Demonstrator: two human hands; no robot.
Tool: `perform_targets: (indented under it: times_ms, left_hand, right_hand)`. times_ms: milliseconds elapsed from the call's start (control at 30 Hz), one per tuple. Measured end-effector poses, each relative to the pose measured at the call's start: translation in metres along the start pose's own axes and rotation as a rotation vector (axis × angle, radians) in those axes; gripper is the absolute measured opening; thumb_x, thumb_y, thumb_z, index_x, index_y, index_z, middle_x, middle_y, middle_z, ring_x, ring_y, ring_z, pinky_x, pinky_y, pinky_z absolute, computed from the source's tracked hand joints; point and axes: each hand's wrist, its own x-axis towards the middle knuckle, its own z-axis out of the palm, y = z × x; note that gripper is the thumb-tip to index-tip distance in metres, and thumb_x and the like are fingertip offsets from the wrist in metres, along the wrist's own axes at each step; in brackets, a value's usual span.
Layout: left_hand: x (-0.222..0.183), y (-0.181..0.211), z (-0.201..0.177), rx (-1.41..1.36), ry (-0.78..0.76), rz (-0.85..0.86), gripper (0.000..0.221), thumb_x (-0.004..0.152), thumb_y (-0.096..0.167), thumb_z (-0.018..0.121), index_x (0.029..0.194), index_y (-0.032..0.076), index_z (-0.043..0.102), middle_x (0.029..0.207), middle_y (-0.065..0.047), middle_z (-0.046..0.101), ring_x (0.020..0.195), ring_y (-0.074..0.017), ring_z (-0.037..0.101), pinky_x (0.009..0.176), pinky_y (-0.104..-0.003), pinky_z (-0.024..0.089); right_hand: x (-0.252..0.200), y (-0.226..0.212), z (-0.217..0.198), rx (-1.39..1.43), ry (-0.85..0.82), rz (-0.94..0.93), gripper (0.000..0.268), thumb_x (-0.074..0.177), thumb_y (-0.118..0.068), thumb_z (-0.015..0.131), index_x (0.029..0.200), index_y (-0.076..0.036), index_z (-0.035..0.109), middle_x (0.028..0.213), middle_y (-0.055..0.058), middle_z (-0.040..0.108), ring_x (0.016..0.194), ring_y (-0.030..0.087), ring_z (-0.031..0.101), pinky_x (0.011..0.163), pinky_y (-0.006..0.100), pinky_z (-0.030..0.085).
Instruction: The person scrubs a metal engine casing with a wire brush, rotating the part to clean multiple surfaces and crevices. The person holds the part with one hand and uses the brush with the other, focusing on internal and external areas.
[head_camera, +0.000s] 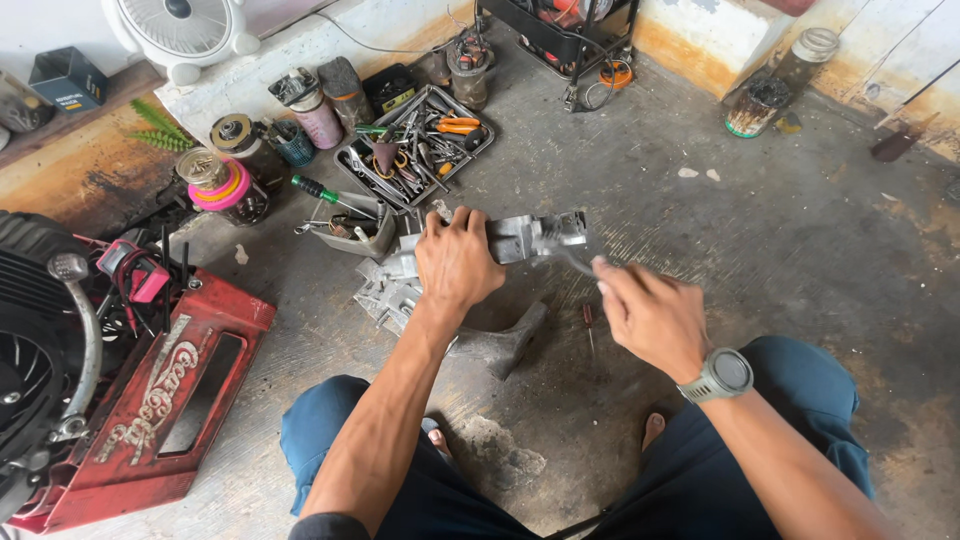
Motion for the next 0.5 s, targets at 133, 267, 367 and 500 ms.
perform_targets:
  times_ms: [133, 267, 367, 500]
  left_hand:
    - [0.007, -0.002, -0.001, -0.081, -0.083, -0.100, 0.066, 0.058, 0.047, 0.082, 0.111, 0.010, 0.070, 0.104, -0.009, 0.069, 0.103, -0.0424, 0.066, 0.081, -0.044, 0.055]
    - [0.005, -0.001, -0.042, -0.360, -0.192, -0.360, 0.059, 0.066, 0.041, 0.080, 0.116, 0.011, 0.069, 0.108, -0.010, 0.073, 0.108, -0.0434, 0.067, 0.089, -0.048, 0.054]
    - [0.005, -0.001, -0.061, -0.564, -0.200, -0.484, 0.055, 0.071, 0.042, 0.079, 0.117, 0.013, 0.068, 0.106, -0.010, 0.074, 0.110, -0.0416, 0.068, 0.089, -0.047, 0.054]
    - [0.005, -0.012, -0.041, -0.903, -0.091, -0.561, 0.041, 0.072, 0.039, 0.086, 0.102, 0.014, 0.072, 0.082, -0.003, 0.072, 0.077, -0.0171, 0.065, 0.071, -0.031, 0.050]
  right_hand:
    - [-0.007, 0.006, -0.020, 0.052, -0.443, 0.084, 0.019, 0.096, -0.035, 0.054, 0.107, -0.029, 0.068, 0.075, 0.004, 0.072, 0.066, 0.029, 0.074, 0.063, 0.044, 0.060]
    - [-0.009, 0.017, -0.025, 0.367, -0.395, 0.504, 0.015, 0.092, -0.028, 0.063, 0.104, -0.023, 0.071, 0.072, 0.012, 0.073, 0.075, 0.035, 0.075, 0.069, 0.045, 0.057]
    - [-0.008, 0.025, -0.026, 0.666, -0.346, 0.669, 0.017, 0.096, -0.019, 0.057, 0.087, -0.012, 0.069, 0.062, 0.012, 0.064, 0.063, 0.029, 0.064, 0.063, 0.041, 0.053]
    - [0.018, 0.010, -0.057, 0.933, -0.330, 0.779, 0.037, 0.100, -0.018, 0.047, 0.069, -0.008, 0.064, 0.042, 0.006, 0.043, 0.044, 0.019, 0.045, 0.050, 0.031, 0.045]
